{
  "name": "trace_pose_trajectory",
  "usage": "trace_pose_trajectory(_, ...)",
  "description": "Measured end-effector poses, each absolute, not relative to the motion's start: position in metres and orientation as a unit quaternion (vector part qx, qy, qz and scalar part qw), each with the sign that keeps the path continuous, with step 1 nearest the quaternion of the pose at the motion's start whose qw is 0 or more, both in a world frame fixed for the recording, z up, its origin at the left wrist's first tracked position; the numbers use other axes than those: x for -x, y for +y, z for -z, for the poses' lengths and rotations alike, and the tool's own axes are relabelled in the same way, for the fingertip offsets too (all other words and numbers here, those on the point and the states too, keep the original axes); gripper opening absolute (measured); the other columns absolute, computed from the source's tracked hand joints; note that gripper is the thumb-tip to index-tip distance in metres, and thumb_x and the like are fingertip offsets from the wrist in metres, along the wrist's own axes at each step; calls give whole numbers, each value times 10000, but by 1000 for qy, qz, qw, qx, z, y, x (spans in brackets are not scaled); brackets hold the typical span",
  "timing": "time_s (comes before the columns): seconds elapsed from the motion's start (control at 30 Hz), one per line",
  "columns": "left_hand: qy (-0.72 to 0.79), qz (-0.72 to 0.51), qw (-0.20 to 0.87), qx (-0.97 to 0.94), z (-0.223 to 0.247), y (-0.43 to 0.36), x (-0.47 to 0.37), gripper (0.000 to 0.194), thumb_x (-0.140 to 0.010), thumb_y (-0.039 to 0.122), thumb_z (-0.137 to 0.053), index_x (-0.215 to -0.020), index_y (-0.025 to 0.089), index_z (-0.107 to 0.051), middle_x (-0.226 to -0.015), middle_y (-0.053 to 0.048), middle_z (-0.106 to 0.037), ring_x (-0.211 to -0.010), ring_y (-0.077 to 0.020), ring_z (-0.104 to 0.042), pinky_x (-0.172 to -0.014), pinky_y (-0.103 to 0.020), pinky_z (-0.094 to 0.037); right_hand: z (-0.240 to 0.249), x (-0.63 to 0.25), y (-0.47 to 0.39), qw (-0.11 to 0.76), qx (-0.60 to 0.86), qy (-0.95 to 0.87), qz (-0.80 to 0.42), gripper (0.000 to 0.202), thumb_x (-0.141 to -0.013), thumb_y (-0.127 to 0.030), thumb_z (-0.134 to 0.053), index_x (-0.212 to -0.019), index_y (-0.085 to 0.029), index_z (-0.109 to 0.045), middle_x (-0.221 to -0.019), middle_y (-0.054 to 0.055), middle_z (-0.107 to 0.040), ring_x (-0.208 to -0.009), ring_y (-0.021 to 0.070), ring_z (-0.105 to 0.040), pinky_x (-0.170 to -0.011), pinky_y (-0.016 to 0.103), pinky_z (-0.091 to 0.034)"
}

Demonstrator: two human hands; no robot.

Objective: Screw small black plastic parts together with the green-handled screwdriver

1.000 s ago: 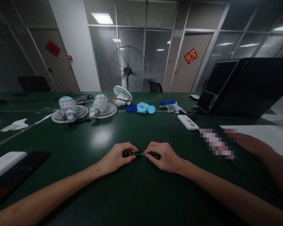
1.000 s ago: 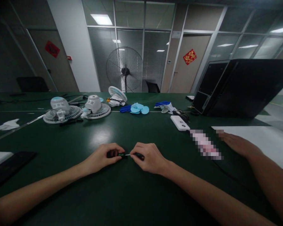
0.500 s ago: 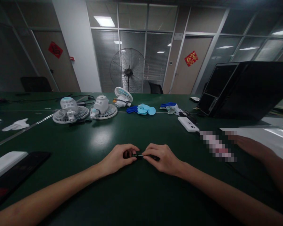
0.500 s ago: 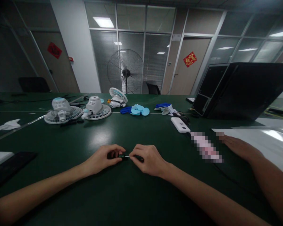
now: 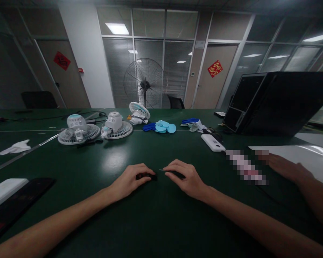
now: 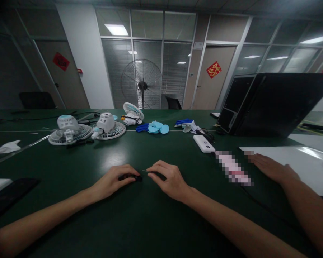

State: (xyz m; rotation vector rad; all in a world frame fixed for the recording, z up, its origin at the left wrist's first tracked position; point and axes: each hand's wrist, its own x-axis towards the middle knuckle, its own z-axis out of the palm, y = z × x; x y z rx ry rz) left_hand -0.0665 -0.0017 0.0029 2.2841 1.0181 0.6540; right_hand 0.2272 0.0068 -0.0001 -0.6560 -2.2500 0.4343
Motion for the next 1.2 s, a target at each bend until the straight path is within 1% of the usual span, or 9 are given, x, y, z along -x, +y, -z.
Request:
trace_pose_trajectory(0.1,418,-262,216,-842,0,28,103,298,-1028,373,-563,-1254,278,-733,-1209,-72,-731,-1068,-242,-681,-946,-375,-516,0,-227,6,370,262,-873,-177,213,-1055,-250,-626,-1252,-224,-701,-1142,68,-709,-976,193,-700,-832,327,-613)
trace_pose_trajectory(0.27,598,-319,132,-723,4,76,199,356,-869,519,-694,-1041,215,-762,-1055,-90,-784,-971,-304,-724,-884,-410,-556,0,-228,8,375,265,-871,-172,196,-1050,-259,-635,-1224,-224,-718,-1100,63,-722,-941,191,-710,-834,336,-615)
trace_pose_trajectory(0.4,669,-342,84,-655,5,86,255,436,-792,584,-711,-979,198,-790,-1023,-101,-806,-915,-319,-747,-881,-409,-565,2,-228,9,377,259,-872,-174,199,-1047,-257,-641,-1229,-225,-716,-1111,59,-723,-957,190,-713,-844,334,-616)
trace_pose_trajectory(0.6,676,-332,32,-657,6,83,270,499,-820,589,-628,-1045,186,-817,-1107,-122,-798,-894,-332,-738,-823,-399,-556,3,-228,8,368,264,-874,-177,210,-1042,-223,-645,-1243,-219,-706,-1135,57,-711,-976,183,-708,-847,321,-615)
trace_pose_trajectory(0.7,660,-338,0,-671,9,85,271,517,-873,592,-561,-1096,195,-808,-1182,-122,-777,-940,-336,-731,-851,-396,-545,2,-228,8,368,263,-874,-177,210,-1037,-212,-653,-1240,-220,-705,-1134,52,-709,-976,180,-709,-865,324,-614)
trace_pose_trajectory(0.83,652,-352,-38,-670,14,89,275,531,-944,533,-493,-1215,168,-766,-1200,-144,-763,-1036,-348,-711,-951,-408,-518,2,-228,8,367,261,-874,-181,218,-1042,-217,-645,-1253,-224,-700,-1148,55,-706,-992,187,-706,-869,333,-618)
trace_pose_trajectory(1.03,666,-323,-60,-670,11,91,271,564,-986,426,-380,-1294,105,-725,-1185,-190,-715,-1010,-348,-698,-918,-423,-535,1,-228,7,365,261,-876,-178,216,-1050,-231,-636,-1256,-218,-701,-1147,59,-707,-991,185,-704,-857,327,-618)
trace_pose_trajectory(1.13,692,-323,-33,-644,7,89,268,533,-960,401,-435,-1290,106,-733,-1210,-179,-730,-1052,-350,-702,-955,-427,-536,0,-228,6,363,263,-877,-174,208,-1052,-233,-631,-1245,-212,-705,-1138,56,-709,-981,180,-705,-851,319,-614)
trace_pose_trajectory(1.2,711,-337,-7,-617,6,88,268,499,-933,400,-502,-1271,124,-744,-1143,-150,-772,-1044,-337,-724,-940,-401,-554,0,-228,6,364,264,-877,-169,207,-1048,-227,-637,-1242,-211,-706,-1135,53,-708,-980,179,-704,-857,321,-611)
